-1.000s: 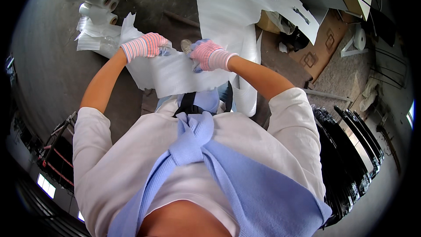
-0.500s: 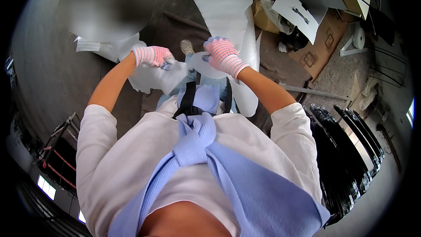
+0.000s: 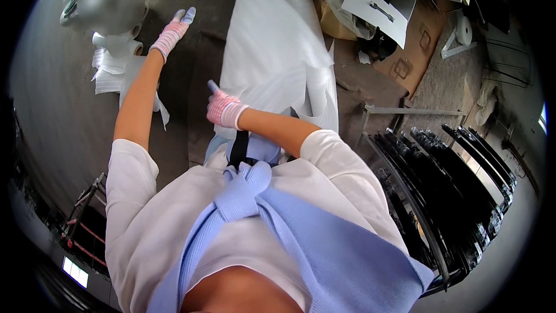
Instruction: The person walks through a warehouse carrying a roll of white material. They unroll a large sheet of the material on the floor and use scissors to cut a section from it. The person then folds the cut piece and places it on a pile of other cut pieces.
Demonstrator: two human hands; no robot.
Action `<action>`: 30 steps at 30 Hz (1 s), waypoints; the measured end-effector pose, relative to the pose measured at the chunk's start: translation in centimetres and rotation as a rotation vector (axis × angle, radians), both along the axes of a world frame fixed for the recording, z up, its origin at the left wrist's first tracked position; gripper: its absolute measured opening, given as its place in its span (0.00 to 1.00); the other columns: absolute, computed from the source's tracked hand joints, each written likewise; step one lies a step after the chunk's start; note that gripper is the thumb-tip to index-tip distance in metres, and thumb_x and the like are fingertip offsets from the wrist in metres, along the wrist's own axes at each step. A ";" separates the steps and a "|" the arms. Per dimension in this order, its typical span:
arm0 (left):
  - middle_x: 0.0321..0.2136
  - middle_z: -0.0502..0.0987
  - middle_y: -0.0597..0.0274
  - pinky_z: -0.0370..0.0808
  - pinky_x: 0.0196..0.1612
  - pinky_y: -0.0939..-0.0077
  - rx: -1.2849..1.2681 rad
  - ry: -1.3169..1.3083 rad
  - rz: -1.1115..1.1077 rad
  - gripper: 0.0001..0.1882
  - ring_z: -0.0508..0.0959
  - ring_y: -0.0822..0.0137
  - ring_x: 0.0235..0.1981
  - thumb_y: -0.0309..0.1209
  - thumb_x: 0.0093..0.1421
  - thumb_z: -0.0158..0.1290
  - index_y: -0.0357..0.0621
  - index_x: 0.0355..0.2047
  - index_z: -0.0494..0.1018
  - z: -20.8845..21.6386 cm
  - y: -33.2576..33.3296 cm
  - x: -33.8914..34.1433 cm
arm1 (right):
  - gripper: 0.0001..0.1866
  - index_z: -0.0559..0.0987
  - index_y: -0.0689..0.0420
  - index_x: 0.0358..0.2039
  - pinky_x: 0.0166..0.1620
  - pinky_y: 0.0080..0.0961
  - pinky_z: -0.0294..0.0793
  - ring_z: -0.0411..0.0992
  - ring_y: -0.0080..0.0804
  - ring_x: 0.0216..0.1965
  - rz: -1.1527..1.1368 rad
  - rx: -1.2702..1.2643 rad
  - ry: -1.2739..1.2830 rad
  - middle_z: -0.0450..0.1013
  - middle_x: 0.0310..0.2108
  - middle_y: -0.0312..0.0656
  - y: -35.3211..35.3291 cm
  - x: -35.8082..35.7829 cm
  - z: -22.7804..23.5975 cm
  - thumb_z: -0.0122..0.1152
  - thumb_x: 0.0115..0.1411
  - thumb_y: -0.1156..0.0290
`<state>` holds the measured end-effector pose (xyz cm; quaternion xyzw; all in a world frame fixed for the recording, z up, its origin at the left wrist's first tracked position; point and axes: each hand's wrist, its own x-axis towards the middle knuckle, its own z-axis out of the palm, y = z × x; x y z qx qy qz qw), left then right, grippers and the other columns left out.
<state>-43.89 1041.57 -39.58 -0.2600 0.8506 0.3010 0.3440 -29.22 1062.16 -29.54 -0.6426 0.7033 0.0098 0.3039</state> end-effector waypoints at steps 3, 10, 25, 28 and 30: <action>0.62 0.41 0.55 0.45 0.60 0.56 0.046 -0.132 0.000 0.55 0.43 0.56 0.62 0.72 0.39 0.39 0.56 0.61 0.39 5.0 3.6 -2.6 | 0.10 0.80 0.57 0.28 0.60 0.52 0.43 0.71 0.38 0.38 0.112 0.043 -0.155 0.75 0.29 0.43 -2.4 1.5 -0.6 0.51 0.49 0.72; 0.61 0.44 0.50 0.52 0.58 0.56 -0.062 -0.555 0.244 0.65 0.50 0.52 0.60 0.69 0.33 0.52 0.53 0.61 0.30 -4.1 2.6 9.5 | 0.11 0.78 0.59 0.30 0.33 0.36 0.70 0.69 0.37 0.28 -0.305 0.024 -0.319 0.73 0.31 0.44 -6.3 6.8 -6.0 0.52 0.48 0.71; 0.33 0.74 0.60 0.70 0.34 0.72 0.168 -0.066 0.340 0.21 0.72 0.69 0.29 0.34 0.50 0.56 0.38 0.43 0.68 -5.2 -13.9 13.8 | 0.16 0.69 0.53 0.47 0.44 0.26 0.65 0.68 0.29 0.41 -1.449 0.152 -0.703 0.71 0.40 0.41 19.0 -10.3 -11.1 0.47 0.58 0.72; 0.34 0.73 0.61 0.68 0.37 0.77 0.264 0.000 0.213 0.21 0.70 0.72 0.31 0.35 0.53 0.55 0.37 0.44 0.67 -1.5 -14.4 11.0 | 0.20 0.66 0.48 0.51 0.45 0.27 0.66 0.69 0.30 0.39 -1.361 0.231 -0.735 0.68 0.45 0.41 18.2 -13.3 -16.5 0.48 0.56 0.73; 0.34 0.73 0.62 0.67 0.38 0.77 0.222 -0.031 0.101 0.22 0.69 0.73 0.32 0.35 0.53 0.54 0.36 0.44 0.66 2.1 -13.2 9.6 | 0.25 0.63 0.45 0.53 0.47 0.29 0.65 0.67 0.32 0.44 -1.279 0.214 -0.540 0.63 0.49 0.43 14.3 -17.4 -14.1 0.48 0.54 0.76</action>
